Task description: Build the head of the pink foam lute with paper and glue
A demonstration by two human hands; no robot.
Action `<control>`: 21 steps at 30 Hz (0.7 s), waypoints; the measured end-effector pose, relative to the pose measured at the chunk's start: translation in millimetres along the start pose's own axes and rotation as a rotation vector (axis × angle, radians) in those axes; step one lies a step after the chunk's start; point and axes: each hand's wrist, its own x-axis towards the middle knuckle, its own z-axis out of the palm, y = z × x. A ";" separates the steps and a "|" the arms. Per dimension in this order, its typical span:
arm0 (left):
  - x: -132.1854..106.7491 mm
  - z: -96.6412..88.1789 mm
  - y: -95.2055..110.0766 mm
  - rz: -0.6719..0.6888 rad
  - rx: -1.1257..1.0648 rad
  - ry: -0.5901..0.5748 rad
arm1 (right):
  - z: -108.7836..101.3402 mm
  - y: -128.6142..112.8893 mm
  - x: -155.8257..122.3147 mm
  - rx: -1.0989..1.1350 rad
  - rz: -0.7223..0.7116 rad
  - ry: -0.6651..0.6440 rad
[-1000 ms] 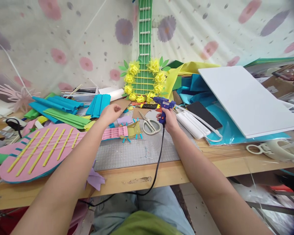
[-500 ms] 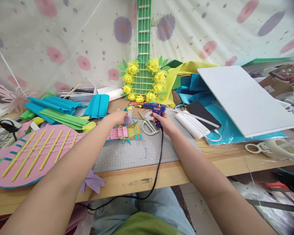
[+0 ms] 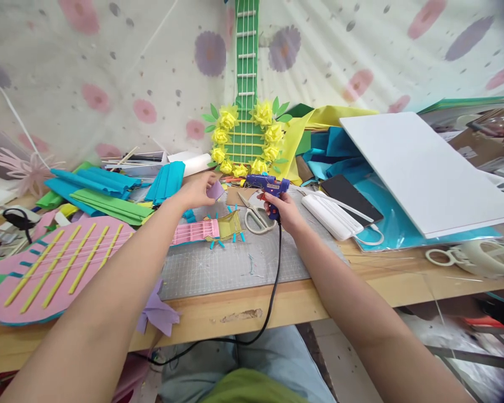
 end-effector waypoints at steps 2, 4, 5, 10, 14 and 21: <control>-8.3 -3.0 1.0 -0.008 -0.282 0.113 | 1.4 -1.5 -1.2 0.007 -0.002 -0.013; -21.4 -2.0 2.2 -0.047 -0.630 0.194 | 2.8 -2.6 -2.7 0.003 0.001 -0.015; -29.3 0.0 2.2 -0.074 -0.800 0.195 | 3.5 -3.1 -3.6 -0.004 0.003 -0.021; -63.0 13.2 -5.3 -0.122 -1.184 0.108 | 4.8 -4.8 -8.2 -0.086 0.037 -0.109; -72.1 15.7 -7.3 -0.123 -1.307 0.045 | 2.9 -4.9 -8.8 -0.133 0.036 -0.136; -79.4 18.3 -5.0 -0.100 -1.283 0.072 | 2.7 -7.5 -11.3 -0.176 0.031 -0.142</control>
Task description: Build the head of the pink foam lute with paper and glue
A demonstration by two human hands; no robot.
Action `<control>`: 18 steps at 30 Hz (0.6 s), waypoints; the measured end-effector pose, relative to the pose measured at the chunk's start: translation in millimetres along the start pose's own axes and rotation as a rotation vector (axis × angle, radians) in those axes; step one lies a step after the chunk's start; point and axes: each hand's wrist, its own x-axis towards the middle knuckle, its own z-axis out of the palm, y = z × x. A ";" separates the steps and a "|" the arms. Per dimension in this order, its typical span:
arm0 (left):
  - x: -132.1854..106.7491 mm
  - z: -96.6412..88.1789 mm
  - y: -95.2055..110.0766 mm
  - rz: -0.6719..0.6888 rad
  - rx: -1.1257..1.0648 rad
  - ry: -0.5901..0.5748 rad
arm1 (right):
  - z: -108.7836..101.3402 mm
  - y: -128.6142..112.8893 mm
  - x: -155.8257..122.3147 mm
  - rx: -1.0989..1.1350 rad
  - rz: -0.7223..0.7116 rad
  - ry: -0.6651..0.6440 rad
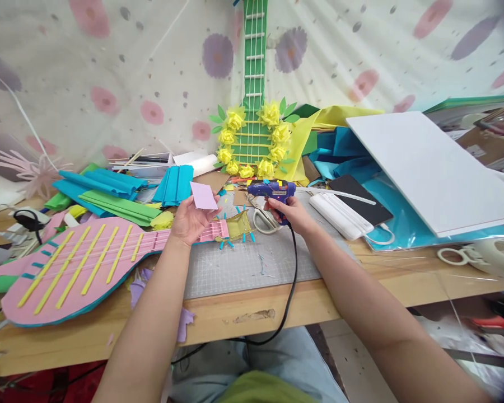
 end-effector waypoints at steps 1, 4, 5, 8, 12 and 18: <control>-0.9 0.1 -0.8 0.005 0.007 0.006 | 0.9 -1.0 -1.0 -0.007 0.003 -0.007; -3.2 1.0 -1.6 0.008 0.018 0.011 | 4.5 -3.9 -4.1 -0.026 0.017 -0.033; -3.8 1.7 -1.4 0.002 0.009 0.017 | 5.8 -4.4 -4.8 -0.027 0.021 -0.036; -4.2 4.6 -0.1 -0.031 -0.033 0.137 | 8.8 -3.8 -5.2 -0.025 0.030 -0.026; -3.4 9.2 -0.4 -0.066 -0.078 0.333 | 9.5 0.0 -2.6 -0.004 0.034 0.007; -5.0 12.8 -7.0 0.063 0.123 0.328 | 8.9 2.7 0.6 0.038 0.026 0.072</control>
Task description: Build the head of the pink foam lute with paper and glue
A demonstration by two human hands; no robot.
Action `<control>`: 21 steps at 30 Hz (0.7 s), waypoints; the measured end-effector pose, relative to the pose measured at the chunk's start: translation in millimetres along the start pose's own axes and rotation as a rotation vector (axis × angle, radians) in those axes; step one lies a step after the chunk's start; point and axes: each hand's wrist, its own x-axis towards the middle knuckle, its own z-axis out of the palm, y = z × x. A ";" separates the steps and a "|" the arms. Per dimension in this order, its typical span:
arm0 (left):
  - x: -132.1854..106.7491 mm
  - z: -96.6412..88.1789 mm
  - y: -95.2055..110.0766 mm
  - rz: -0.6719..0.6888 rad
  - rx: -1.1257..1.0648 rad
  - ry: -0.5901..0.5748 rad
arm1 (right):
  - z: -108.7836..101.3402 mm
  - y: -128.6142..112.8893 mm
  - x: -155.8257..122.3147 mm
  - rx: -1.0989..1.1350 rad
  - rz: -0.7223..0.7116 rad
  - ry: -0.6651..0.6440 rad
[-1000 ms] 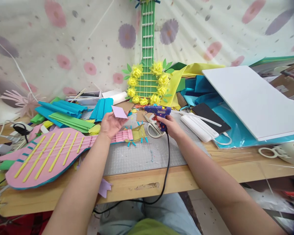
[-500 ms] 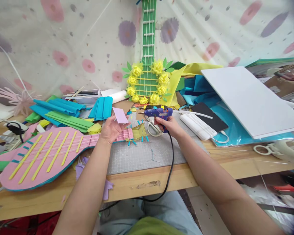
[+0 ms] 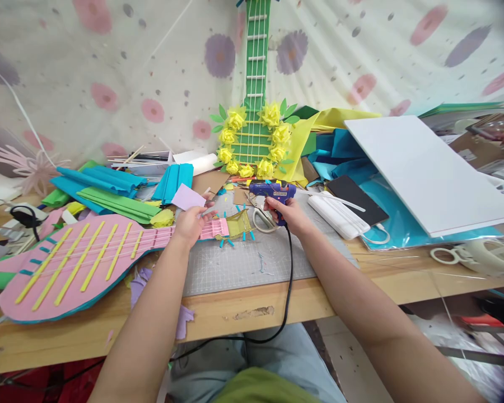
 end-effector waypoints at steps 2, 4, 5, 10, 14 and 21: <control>-0.3 0.2 -3.0 0.038 0.040 0.001 | 0.1 0.7 0.4 -0.006 0.008 0.017; -0.4 -0.3 -4.2 0.033 0.065 0.007 | 0.2 1.4 0.9 -0.012 0.017 0.035; -0.8 -0.9 -3.6 0.014 0.071 0.006 | 0.2 1.7 1.1 -0.011 0.021 0.045; -6.3 -6.1 9.7 -0.198 0.042 -0.166 | 0.2 0.3 0.2 -0.005 0.024 0.064; -8.9 -9.0 17.0 -0.322 0.046 -0.319 | 1.4 -1.6 -3.5 -0.061 0.020 -0.043; -9.3 -3.2 13.1 -0.234 -0.007 -0.271 | 15.0 -8.3 -6.8 -0.122 -0.021 -0.141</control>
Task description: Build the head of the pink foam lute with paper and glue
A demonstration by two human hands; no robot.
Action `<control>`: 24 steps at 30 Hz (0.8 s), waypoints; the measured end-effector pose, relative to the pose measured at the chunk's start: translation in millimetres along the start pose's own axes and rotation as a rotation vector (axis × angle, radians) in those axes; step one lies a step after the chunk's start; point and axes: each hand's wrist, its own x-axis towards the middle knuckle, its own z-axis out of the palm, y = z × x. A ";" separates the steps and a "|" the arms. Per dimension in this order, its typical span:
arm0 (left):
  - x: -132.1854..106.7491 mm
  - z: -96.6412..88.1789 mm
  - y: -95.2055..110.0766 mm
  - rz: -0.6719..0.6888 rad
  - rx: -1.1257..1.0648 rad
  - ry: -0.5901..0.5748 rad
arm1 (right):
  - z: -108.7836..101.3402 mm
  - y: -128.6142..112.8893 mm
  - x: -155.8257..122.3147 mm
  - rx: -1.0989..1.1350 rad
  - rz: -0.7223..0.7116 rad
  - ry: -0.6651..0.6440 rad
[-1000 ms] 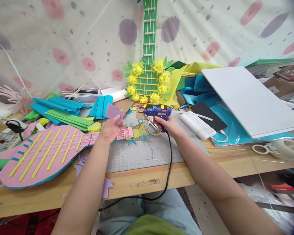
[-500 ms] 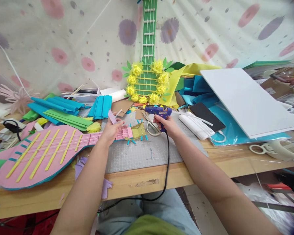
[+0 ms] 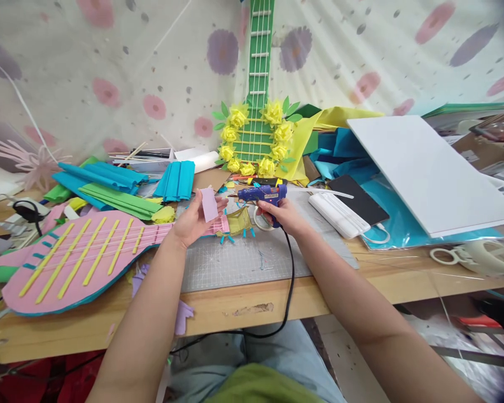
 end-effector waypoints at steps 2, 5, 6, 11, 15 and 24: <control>-0.8 0.7 1.5 0.058 -0.059 -0.016 | 4.7 -2.9 0.2 -0.018 -0.010 -0.008; -2.3 0.2 4.8 0.087 -0.123 -0.015 | 9.3 -3.7 0.3 -0.043 -0.021 -0.011; -2.6 -0.2 5.5 0.084 -0.135 -0.010 | 10.1 -3.1 0.3 -0.045 -0.023 -0.007; -1.5 -3.4 5.5 0.031 -0.171 -0.027 | 10.0 -1.7 -1.2 -0.052 -0.018 0.003; -1.1 -6.9 5.6 -0.038 -0.169 -0.082 | 10.7 -6.1 -4.1 -0.037 -0.019 -0.050; 2.1 -2.7 5.5 -0.126 -0.107 0.111 | 10.5 -2.7 -4.4 0.013 -0.037 -0.093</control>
